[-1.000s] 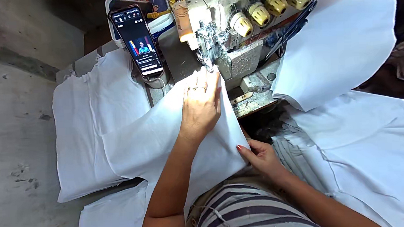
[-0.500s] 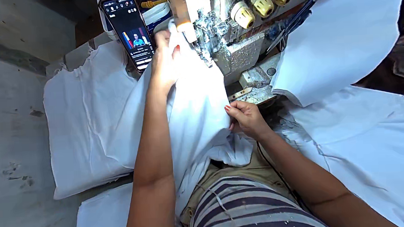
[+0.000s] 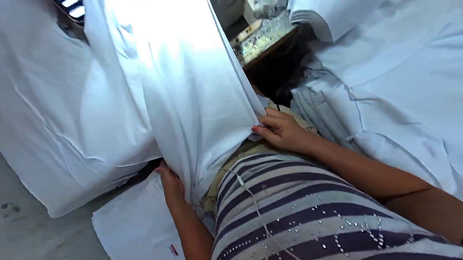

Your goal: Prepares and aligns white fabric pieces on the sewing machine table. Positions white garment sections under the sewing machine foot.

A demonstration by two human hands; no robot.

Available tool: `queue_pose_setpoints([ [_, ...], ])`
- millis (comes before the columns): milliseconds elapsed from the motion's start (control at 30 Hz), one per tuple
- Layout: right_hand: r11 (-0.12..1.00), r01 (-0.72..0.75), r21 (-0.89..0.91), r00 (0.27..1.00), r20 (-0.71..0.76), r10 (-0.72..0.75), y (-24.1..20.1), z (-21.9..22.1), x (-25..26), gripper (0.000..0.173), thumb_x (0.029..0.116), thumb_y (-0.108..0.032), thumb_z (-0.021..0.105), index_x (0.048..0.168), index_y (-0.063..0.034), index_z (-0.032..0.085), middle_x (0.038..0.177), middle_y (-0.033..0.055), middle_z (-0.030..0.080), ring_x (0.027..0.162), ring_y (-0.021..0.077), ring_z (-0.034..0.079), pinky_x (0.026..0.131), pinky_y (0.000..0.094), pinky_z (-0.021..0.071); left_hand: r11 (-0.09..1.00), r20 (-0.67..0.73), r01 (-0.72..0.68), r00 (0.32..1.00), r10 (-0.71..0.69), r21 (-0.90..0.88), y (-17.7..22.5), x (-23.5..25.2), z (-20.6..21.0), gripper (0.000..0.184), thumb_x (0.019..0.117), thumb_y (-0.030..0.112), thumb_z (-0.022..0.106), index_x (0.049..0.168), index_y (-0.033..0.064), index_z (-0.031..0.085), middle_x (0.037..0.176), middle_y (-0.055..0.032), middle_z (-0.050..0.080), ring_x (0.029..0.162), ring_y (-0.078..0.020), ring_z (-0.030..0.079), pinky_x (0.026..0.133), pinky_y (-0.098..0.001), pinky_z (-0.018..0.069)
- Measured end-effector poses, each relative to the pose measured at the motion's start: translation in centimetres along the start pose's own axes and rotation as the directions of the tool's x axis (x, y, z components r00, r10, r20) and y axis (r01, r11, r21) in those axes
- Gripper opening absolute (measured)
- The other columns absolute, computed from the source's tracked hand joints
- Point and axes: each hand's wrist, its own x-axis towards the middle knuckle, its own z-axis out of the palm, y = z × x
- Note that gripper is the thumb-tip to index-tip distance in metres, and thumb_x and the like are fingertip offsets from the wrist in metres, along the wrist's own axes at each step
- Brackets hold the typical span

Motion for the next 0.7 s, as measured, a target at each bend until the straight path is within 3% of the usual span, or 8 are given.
queue_pose_setpoints([
  [67, 0.999, 0.030, -0.023, 0.999, -0.027, -0.031, 0.3, 0.1, -0.3, 0.029, 0.1005, -0.024, 0.058, 0.088, -0.0026, 0.072, 0.081, 0.0076, 0.057, 0.074, 0.0150, 0.057, 0.065, 0.0280, 0.0492, 0.999, 0.171, -0.022, 0.985, 0.017, 0.024, -0.8, -0.2, -0.6, 0.103, 0.0904, 0.069, 0.059, 0.145, -0.0131, 0.029, 0.131, -0.0128, 0.059, 0.116, -0.0046, 0.061, 0.100, -0.0243, 0.0513],
  [133, 0.999, 0.036, -0.031, 0.999, -0.034, -0.037, -0.1, -0.4, -0.7, 0.027, 0.1009, -0.022, 0.058, 0.091, -0.0037, 0.074, 0.080, 0.0062, 0.056, 0.075, 0.0150, 0.056, 0.066, 0.0286, 0.0485, 0.986, 0.233, -0.017, 0.972, -0.021, 0.163, 0.6, -0.7, -1.5, 0.091, 0.0763, 0.037, 0.080, 0.136, -0.0163, 0.037, 0.115, -0.0089, 0.063, 0.099, 0.0000, 0.064, 0.089, -0.0216, 0.0547],
  [233, 0.997, 0.071, -0.013, 0.997, 0.009, -0.071, -2.3, -2.3, -1.5, 0.028, 0.1012, -0.023, 0.056, 0.090, -0.0057, 0.074, 0.079, 0.0029, 0.054, 0.075, 0.0117, 0.054, 0.067, 0.0265, 0.0469, 0.971, 0.165, -0.089, 0.985, 0.052, 0.222, 4.5, -1.8, -5.5, 0.046, 0.0838, 0.007, 0.073, 0.122, -0.0101, 0.054, 0.100, -0.0011, 0.070, 0.090, -0.0023, 0.069, 0.086, -0.0267, 0.0592],
  [367, 0.992, 0.086, 0.090, 0.996, 0.011, -0.088, -3.7, -3.1, -2.8, 0.027, 0.1010, -0.021, 0.057, 0.088, -0.0042, 0.073, 0.074, -0.0016, 0.053, 0.070, 0.0023, 0.051, 0.062, 0.0157, 0.0425, 0.913, 0.079, -0.405, 0.909, 0.408, -0.053, 8.3, -4.6, -10.8, 0.023, 0.0893, 0.016, 0.074, 0.110, 0.0203, 0.064, 0.100, 0.0184, 0.074, 0.095, 0.0016, 0.070, 0.087, -0.0235, 0.0583],
  [433, 0.985, 0.093, 0.145, 0.996, 0.001, -0.094, -4.5, -3.2, -3.1, 0.026, 0.1005, -0.019, 0.057, 0.088, -0.0027, 0.073, 0.073, -0.0025, 0.051, 0.070, -0.0005, 0.049, 0.061, 0.0127, 0.0403, 0.863, 0.012, -0.496, 0.867, 0.499, -0.094, 9.3, -5.6, -11.0, 0.020, 0.0942, 0.015, 0.069, 0.112, 0.0217, 0.063, 0.103, 0.0178, 0.074, 0.100, 0.0009, 0.069, 0.091, -0.0236, 0.0570],
  [533, 0.982, 0.094, 0.161, 0.995, 0.010, -0.097, -5.3, -3.1, -3.3, 0.027, 0.1014, -0.017, 0.056, 0.087, -0.0024, 0.072, 0.076, -0.0015, 0.055, 0.072, -0.0006, 0.051, 0.063, 0.0124, 0.0420, 0.859, -0.113, -0.509, 0.857, 0.502, -0.046, 10.2, -6.7, -9.3, 0.019, 0.0978, 0.002, 0.050, 0.115, 0.0101, 0.051, 0.100, 0.0178, 0.069, 0.099, 0.0028, 0.068, 0.091, -0.0215, 0.0565],
  [633, 0.982, 0.116, 0.148, 0.993, 0.012, -0.119, -5.9, -3.4, -3.3, 0.028, 0.1011, -0.015, 0.054, 0.084, -0.0023, 0.072, 0.078, 0.0009, 0.060, 0.076, 0.0016, 0.056, 0.067, 0.0146, 0.0463, 0.903, 0.068, -0.429, 0.902, 0.427, 0.018, 9.5, -6.7, -9.9, 0.061, 0.0820, 0.046, 0.083, 0.122, 0.0127, 0.051, 0.105, 0.0200, 0.070, 0.101, 0.0057, 0.067, 0.090, -0.0206, 0.0567],
  [700, 0.985, 0.119, 0.128, 0.992, 0.024, -0.123, -6.2, -3.5, -3.2, 0.029, 0.1002, -0.015, 0.054, 0.081, -0.0034, 0.071, 0.077, 0.0007, 0.060, 0.075, 0.0023, 0.056, 0.065, 0.0152, 0.0457, 0.939, 0.228, -0.326, 0.928, 0.295, 0.111, 9.1, -6.2, -10.7, 0.078, 0.0640, 0.053, 0.092, 0.121, 0.0143, 0.055, 0.103, 0.0210, 0.071, 0.097, 0.0076, 0.067, 0.086, -0.0190, 0.0575],
])
